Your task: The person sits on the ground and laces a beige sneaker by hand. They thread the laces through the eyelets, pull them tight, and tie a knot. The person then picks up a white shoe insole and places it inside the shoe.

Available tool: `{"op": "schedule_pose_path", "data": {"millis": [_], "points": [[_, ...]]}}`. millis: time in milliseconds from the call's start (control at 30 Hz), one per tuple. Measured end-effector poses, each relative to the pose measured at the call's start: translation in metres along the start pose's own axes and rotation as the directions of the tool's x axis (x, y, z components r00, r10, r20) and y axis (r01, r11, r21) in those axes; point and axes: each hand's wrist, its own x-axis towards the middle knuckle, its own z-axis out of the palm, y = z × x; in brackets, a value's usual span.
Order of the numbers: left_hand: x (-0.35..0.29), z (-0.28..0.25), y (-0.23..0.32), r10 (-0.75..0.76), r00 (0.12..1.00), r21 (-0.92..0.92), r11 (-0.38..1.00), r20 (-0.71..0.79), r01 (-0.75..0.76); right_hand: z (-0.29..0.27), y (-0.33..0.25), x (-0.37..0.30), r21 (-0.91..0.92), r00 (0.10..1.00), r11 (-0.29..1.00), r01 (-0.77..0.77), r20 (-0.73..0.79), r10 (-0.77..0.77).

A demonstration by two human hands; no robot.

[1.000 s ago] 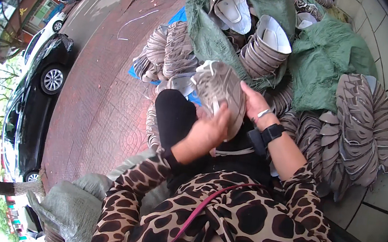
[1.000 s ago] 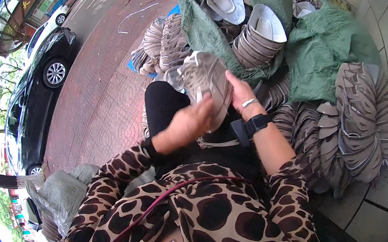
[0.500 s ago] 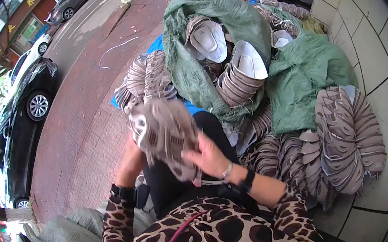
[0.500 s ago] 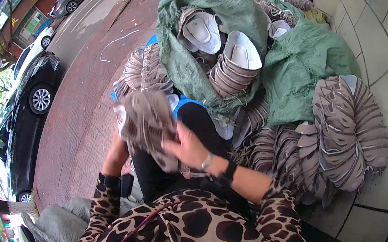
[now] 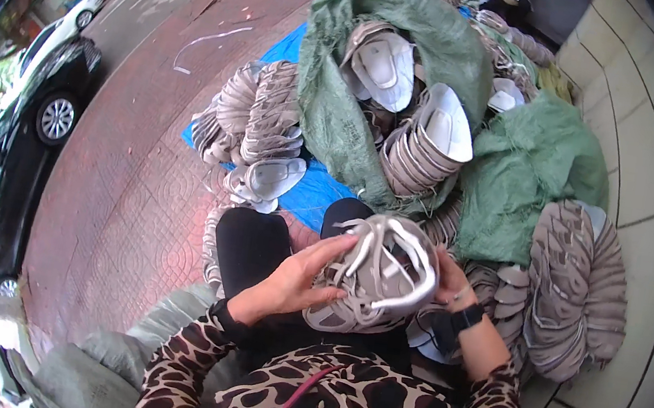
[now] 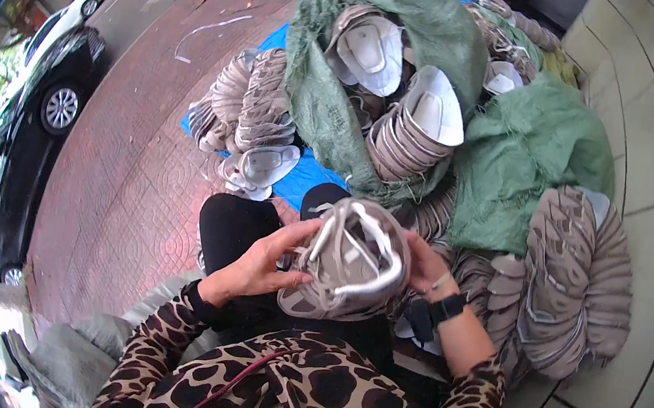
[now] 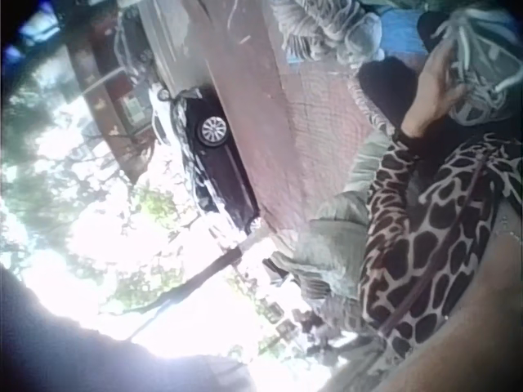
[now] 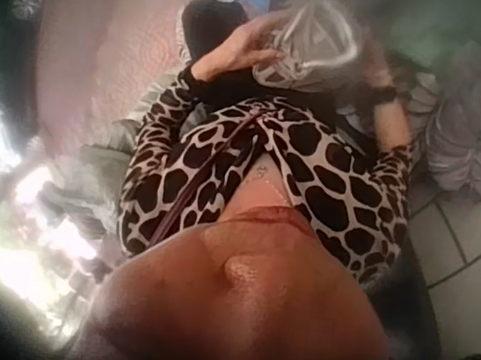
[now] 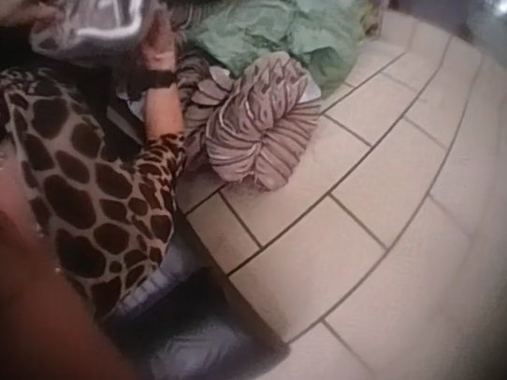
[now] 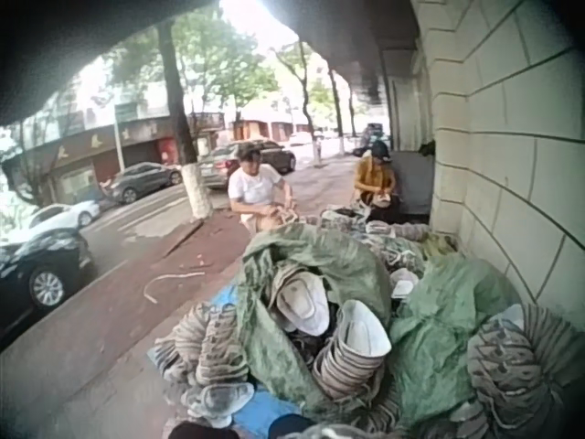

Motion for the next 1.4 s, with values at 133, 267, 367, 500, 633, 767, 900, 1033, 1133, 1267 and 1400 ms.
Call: {"op": "schedule_pose_path", "data": {"millis": [133, 267, 367, 500, 633, 767, 900, 1033, 1133, 1267, 1400], "points": [[0.008, -0.003, 0.017, 0.128, 0.981, -0.018, 0.992, 0.147, -0.127, 0.010, -0.003, -0.035, 0.042, 0.956, 0.987, -0.153, 0.259, 0.137], [0.027, -0.027, 0.024, 0.176, 0.953, -0.121, 0.981, 0.246, -0.150, 0.047, -0.016, -0.049, -0.289, 1.000, 0.957, 0.019, 0.011, -0.016], [0.016, -0.053, 0.021, -0.220, 0.975, -0.098, 0.970, 0.034, 0.223, 0.070, -0.078, -0.059, -0.415, 0.949, 0.855, 0.312, 0.171, -0.264], [-0.004, -0.072, 0.012, -0.117, 0.975, -0.070, 0.992, -0.190, 0.105, 0.060, -0.179, -0.040, -0.933, 0.738, 0.124, 0.338, 0.181, -0.650], [0.015, -0.088, 0.050, 0.122, 0.991, 0.010, 0.993, -0.062, -0.122, 0.013, -0.241, 0.074, -0.815, 0.537, -0.572, -0.093, 0.443, -0.718], [0.056, -0.084, 0.091, 0.575, 0.816, 0.042, 0.818, -0.057, -0.574, -0.104, -0.227, 0.167, -0.634, 0.938, -0.741, -0.224, 0.067, -0.341], [0.069, -0.079, 0.097, 0.681, 0.729, 0.080, 0.732, -0.069, -0.676, -0.166, -0.251, 0.200, -0.714, 0.985, -0.694, -0.094, 0.036, -0.171], [0.059, -0.083, 0.095, 0.645, 0.756, 0.144, 0.763, -0.111, -0.630, -0.099, -0.262, 0.199, -0.835, 0.993, -0.544, -0.089, -0.032, -0.114], [0.053, -0.099, 0.091, 0.647, 0.751, 0.157, 0.762, -0.133, -0.629, -0.084, -0.247, 0.182, -0.865, 0.927, -0.474, -0.162, 0.031, -0.374], [0.014, -0.142, 0.063, 0.544, 0.790, 0.216, 0.839, -0.283, -0.500, -0.095, -0.228, 0.195, -0.728, 0.752, -0.517, -0.450, 0.003, -0.659], [-0.043, -0.199, -0.097, -0.184, 0.683, -0.002, 0.966, -0.707, 0.258, -0.136, -0.247, 0.185, -0.868, 0.629, -0.318, -0.382, 0.008, -0.777]]}}
